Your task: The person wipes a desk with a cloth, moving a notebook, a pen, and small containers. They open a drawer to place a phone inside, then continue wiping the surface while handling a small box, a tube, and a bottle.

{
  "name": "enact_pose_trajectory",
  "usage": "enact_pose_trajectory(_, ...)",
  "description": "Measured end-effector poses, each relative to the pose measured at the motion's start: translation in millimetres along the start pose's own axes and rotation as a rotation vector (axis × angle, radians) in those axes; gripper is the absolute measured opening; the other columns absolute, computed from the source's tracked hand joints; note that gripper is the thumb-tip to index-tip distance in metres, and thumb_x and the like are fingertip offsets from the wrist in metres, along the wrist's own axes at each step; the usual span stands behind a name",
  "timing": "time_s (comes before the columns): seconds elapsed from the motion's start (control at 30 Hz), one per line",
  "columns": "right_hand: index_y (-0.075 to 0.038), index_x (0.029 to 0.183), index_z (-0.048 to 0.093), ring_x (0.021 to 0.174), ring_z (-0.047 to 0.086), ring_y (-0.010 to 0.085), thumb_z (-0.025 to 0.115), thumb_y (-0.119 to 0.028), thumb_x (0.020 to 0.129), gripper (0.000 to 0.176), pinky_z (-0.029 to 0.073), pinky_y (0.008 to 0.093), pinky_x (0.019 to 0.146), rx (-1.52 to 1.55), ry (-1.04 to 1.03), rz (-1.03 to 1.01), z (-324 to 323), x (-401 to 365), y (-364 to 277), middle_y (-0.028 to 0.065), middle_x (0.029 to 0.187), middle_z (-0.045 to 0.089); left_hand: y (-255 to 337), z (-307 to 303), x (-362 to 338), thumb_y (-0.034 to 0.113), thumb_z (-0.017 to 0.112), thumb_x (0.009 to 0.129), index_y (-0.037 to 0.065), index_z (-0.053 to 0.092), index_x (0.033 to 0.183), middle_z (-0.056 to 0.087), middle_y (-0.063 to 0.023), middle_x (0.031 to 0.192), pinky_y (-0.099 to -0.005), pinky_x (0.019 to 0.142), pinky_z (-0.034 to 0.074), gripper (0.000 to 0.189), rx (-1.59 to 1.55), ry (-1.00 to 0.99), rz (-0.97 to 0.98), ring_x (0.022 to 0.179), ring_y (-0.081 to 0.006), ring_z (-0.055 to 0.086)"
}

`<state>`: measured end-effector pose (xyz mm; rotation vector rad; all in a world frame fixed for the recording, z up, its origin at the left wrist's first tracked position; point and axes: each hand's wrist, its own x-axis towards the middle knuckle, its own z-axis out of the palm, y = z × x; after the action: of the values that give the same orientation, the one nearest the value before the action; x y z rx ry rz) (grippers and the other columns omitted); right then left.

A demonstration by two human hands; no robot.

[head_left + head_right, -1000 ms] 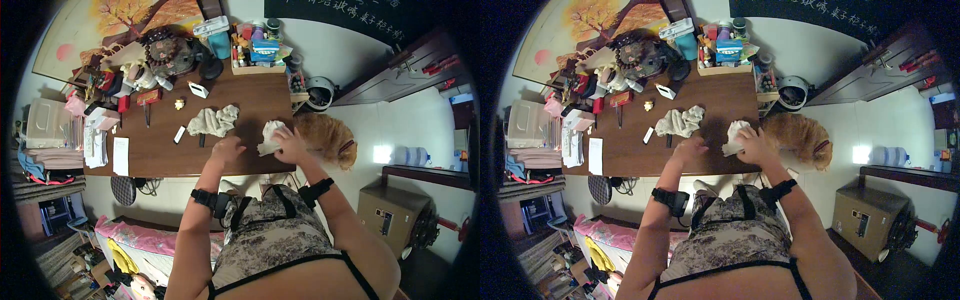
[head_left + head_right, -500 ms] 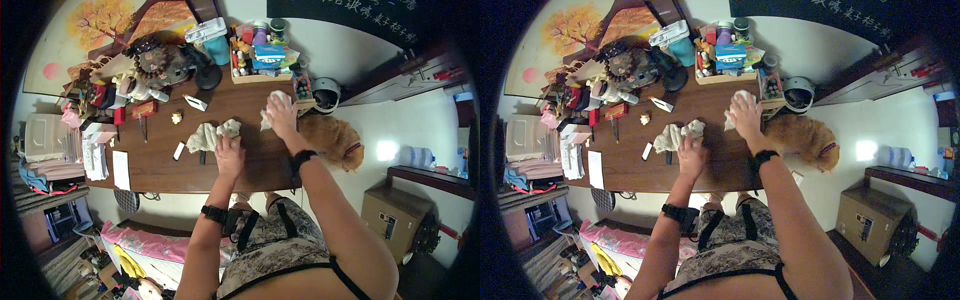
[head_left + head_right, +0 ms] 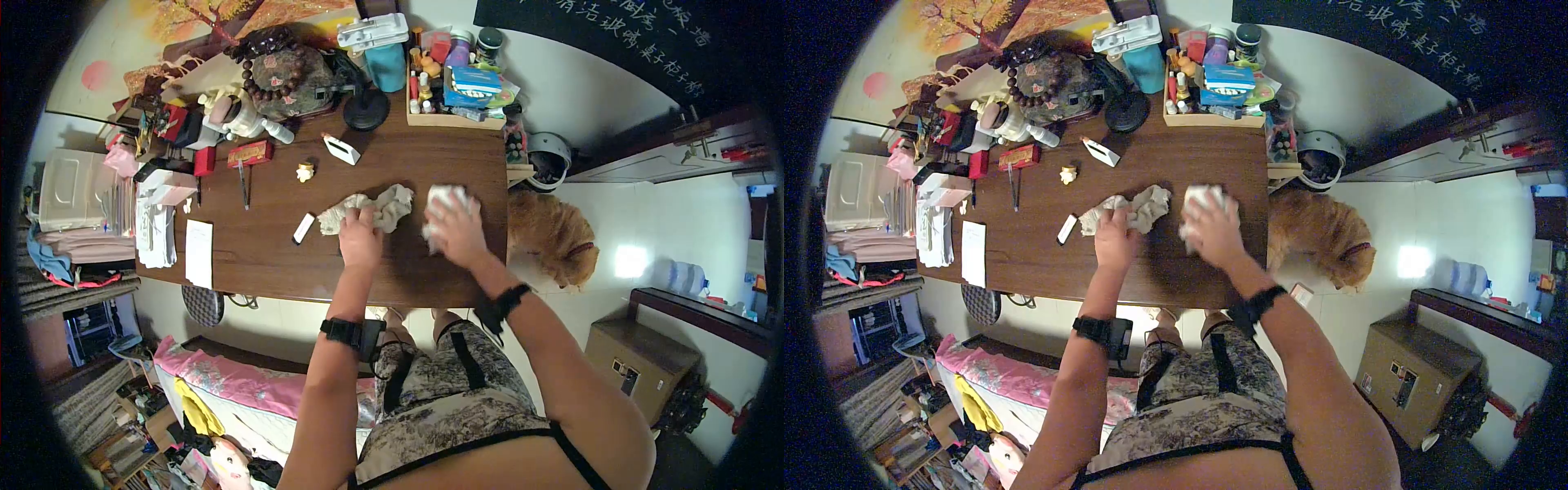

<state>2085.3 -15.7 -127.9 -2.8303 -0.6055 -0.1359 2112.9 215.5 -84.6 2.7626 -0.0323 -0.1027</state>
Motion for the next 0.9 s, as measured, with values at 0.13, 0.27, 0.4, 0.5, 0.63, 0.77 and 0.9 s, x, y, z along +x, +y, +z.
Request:
enact_pose_trajectory(0.13, -0.021, 0.129, 0.056, 0.14, 0.025, 0.0296, 0.06, -0.035, 0.082, 0.049, 0.018, 0.0614, 0.109, 0.135, -0.165, -0.129, -9.1, -52.4, -42.8, 0.0012, 0.144, 0.042, 50.4, -58.0, 1.8, 0.001, 0.066, 0.072, 0.012, 0.058, 0.115, 0.054, -0.0166, 0.107, -0.0446, 0.086, 0.047, 0.045, -0.302, 0.13, 0.029, 0.099, -0.0391, 0.055)
enact_pose_trajectory(0.27, -0.021, 0.131, 0.055, 0.141, 0.024, 0.0292, 0.061, -0.035, 0.081, 0.052, 0.019, 0.0599, 0.109, 0.134, -0.186, -0.192, -5.9, -66.8, -48.7, 0.0011, 0.146, 0.039, 95.8, -67.3, 15.9, -0.005, 0.062, 0.071, 0.011, 0.059, 0.117, 0.053, -0.0181, 0.109, -0.044, 0.086, 0.048, 0.049, -0.461, 0.25, 0.212, 0.099, -0.0382, 0.056)
enact_pose_trajectory(0.4, -0.019, 0.132, 0.054, 0.141, 0.025, 0.0299, 0.062, -0.035, 0.079, 0.056, 0.019, 0.0595, 0.11, 0.112, -0.175, -0.168, -3.6, -68.0, -49.5, 0.0019, 0.147, 0.038, 114.6, -39.9, 25.1, -0.003, 0.063, 0.073, 0.01, 0.053, 0.129, 0.051, -0.0194, 0.117, -0.0441, 0.093, 0.046, 0.058, -0.504, 0.192, 0.235, 0.109, -0.039, 0.052)
enact_pose_trajectory(0.5, -0.017, 0.133, 0.053, 0.14, 0.027, 0.0306, 0.063, -0.034, 0.077, 0.059, 0.021, 0.0588, 0.109, 0.102, -0.138, -0.135, 3.0, -62.6, -51.7, 0.0036, 0.146, 0.039, 103.4, -15.9, 9.3, 0.005, 0.066, 0.078, 0.008, 0.048, 0.132, 0.049, -0.0218, 0.123, -0.0451, 0.097, 0.043, 0.058, -0.428, 0.157, 0.206, 0.114, -0.0418, 0.047)
enact_pose_trajectory(0.63, -0.015, 0.132, 0.053, 0.138, 0.029, 0.0305, 0.064, -0.029, 0.077, 0.058, 0.024, 0.0566, 0.109, 0.128, -0.053, -0.172, 10.4, -28.7, -53.5, 0.0051, 0.145, 0.04, 34.7, 15.1, -20.4, 0.009, 0.067, 0.077, 0.009, 0.052, 0.127, 0.049, -0.0208, 0.123, -0.0464, 0.098, 0.042, 0.052, -0.196, 0.106, 0.009, 0.114, -0.0408, 0.048)
enact_pose_trajectory(0.77, -0.018, 0.131, 0.053, 0.138, 0.028, 0.027, 0.065, -0.027, 0.079, 0.055, 0.025, 0.0544, 0.109, 0.065, -0.013, -0.217, 22.7, 40.5, -56.2, 0.002, 0.143, 0.041, -20.3, 22.0, -40.3, 0.012, 0.069, 0.076, 0.011, 0.057, 0.122, 0.052, -0.0181, 0.123, -0.0456, 0.098, 0.041, 0.048, -0.009, 0.146, -0.183, 0.115, -0.0389, 0.048)
enact_pose_trajectory(0.9, -0.02, 0.141, 0.041, 0.142, 0.022, 0.0255, 0.06, -0.032, 0.087, 0.059, 0.024, 0.0516, 0.112, 0.037, -0.115, -0.123, 38.0, 129.6, -42.1, 0.0004, 0.15, 0.033, -41.6, 25.8, -45.5, 0.011, 0.068, 0.077, 0.011, 0.056, 0.123, 0.052, -0.0172, 0.122, -0.0443, 0.097, 0.042, 0.048, 0.027, 0.102, -0.242, 0.113, -0.0369, 0.05)
